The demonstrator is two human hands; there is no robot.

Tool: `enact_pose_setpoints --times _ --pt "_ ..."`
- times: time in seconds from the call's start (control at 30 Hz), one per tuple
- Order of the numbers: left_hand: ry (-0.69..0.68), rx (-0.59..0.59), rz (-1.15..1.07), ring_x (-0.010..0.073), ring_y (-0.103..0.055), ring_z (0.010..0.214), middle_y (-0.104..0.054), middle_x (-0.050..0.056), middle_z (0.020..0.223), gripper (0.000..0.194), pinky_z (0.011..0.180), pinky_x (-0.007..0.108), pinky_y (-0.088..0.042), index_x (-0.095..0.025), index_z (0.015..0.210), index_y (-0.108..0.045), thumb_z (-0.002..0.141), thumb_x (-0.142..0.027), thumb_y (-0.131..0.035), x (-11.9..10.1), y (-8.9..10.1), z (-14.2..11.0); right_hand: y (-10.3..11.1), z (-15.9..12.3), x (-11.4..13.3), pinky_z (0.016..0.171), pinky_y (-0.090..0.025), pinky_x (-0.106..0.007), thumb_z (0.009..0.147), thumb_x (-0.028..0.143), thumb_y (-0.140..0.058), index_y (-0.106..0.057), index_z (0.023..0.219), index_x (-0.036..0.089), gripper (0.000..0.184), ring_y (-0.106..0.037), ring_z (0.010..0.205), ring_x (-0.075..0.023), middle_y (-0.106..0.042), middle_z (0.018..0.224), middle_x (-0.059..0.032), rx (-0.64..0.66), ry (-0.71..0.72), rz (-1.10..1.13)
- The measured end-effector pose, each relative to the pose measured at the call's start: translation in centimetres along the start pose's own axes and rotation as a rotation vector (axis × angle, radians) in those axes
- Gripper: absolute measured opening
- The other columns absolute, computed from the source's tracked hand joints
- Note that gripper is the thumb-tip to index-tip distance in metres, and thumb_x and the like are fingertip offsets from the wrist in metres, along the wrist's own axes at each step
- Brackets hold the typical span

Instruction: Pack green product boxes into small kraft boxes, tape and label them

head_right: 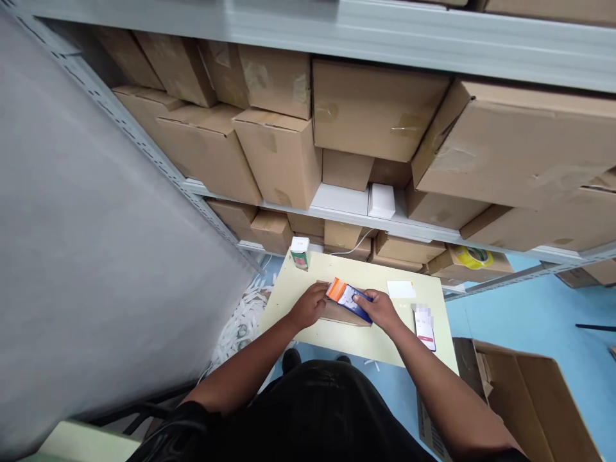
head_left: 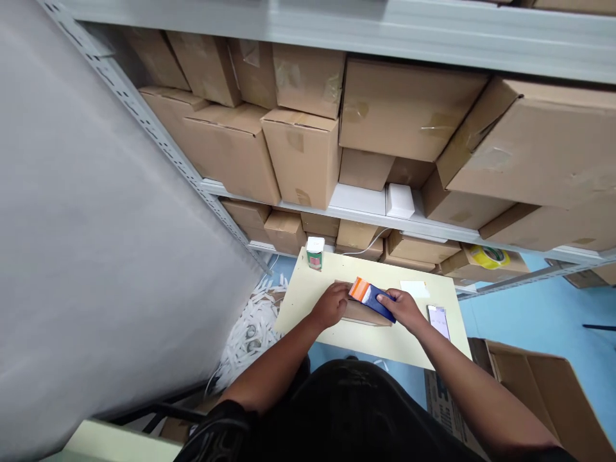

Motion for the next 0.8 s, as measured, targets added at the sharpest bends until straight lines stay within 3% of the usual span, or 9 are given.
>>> enact_pose_setpoints --times 0.17,0.33,0.5,0.8 --pt "0.332 -0.062 -0.423 0.0245 -0.065 0.117 -0.074 0.010 0.119 0.033 0.107 0.040 -0.049 -0.019 0.111 -0.077 0.098 -0.031 -0.050 -1.0 2.1 0.7 -0.1 0.4 0.0 0.057 -0.038 -0.026 0.076 0.074 -0.062 -0.057 0.065 0.021 0.054 -0.049 0.060 -0.0152 -0.054 0.060 0.0018 0.050 0.026 -0.088" --pt "0.667 -0.008 -0.781 0.0178 -0.066 0.082 -0.075 0.006 0.092 0.031 0.076 0.028 -0.051 -0.014 0.097 -0.077 0.086 -0.041 -0.065 -1.3 1.2 1.3 -0.2 0.6 1.0 0.056 -0.036 -0.026 0.075 0.072 -0.064 -0.057 0.065 0.021 0.052 -0.047 0.059 -0.0144 -0.052 0.059 0.0027 0.116 0.042 -0.120" --pt "0.766 -0.055 -0.770 0.0121 -0.055 0.064 -0.067 0.001 0.073 0.025 0.061 0.024 -0.041 -0.014 0.087 -0.075 0.084 -0.036 -0.065 -0.4 0.5 0.9 -0.5 1.2 1.4 0.054 -0.032 -0.026 0.075 0.071 -0.065 -0.056 0.062 0.021 0.052 -0.044 0.056 -0.0133 -0.047 0.056 0.0045 0.133 0.022 -0.185" --pt "0.831 -0.137 -0.676 0.0121 -0.056 0.061 -0.066 0.000 0.068 0.019 0.061 0.024 -0.042 -0.015 0.083 -0.073 0.084 -0.031 -0.065 0.9 1.2 -0.6 -0.5 2.5 2.6 0.050 -0.026 -0.026 0.076 0.070 -0.068 -0.048 0.056 0.022 0.055 -0.040 0.051 -0.0123 -0.041 0.049 0.0056 0.202 0.006 -0.351"
Point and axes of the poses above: each hand's wrist, its own z-axis towards the middle knuckle, its own y-axis out of the back of the hand, x = y × z, the point moved 2 cm from there along z, towards the middle knuckle
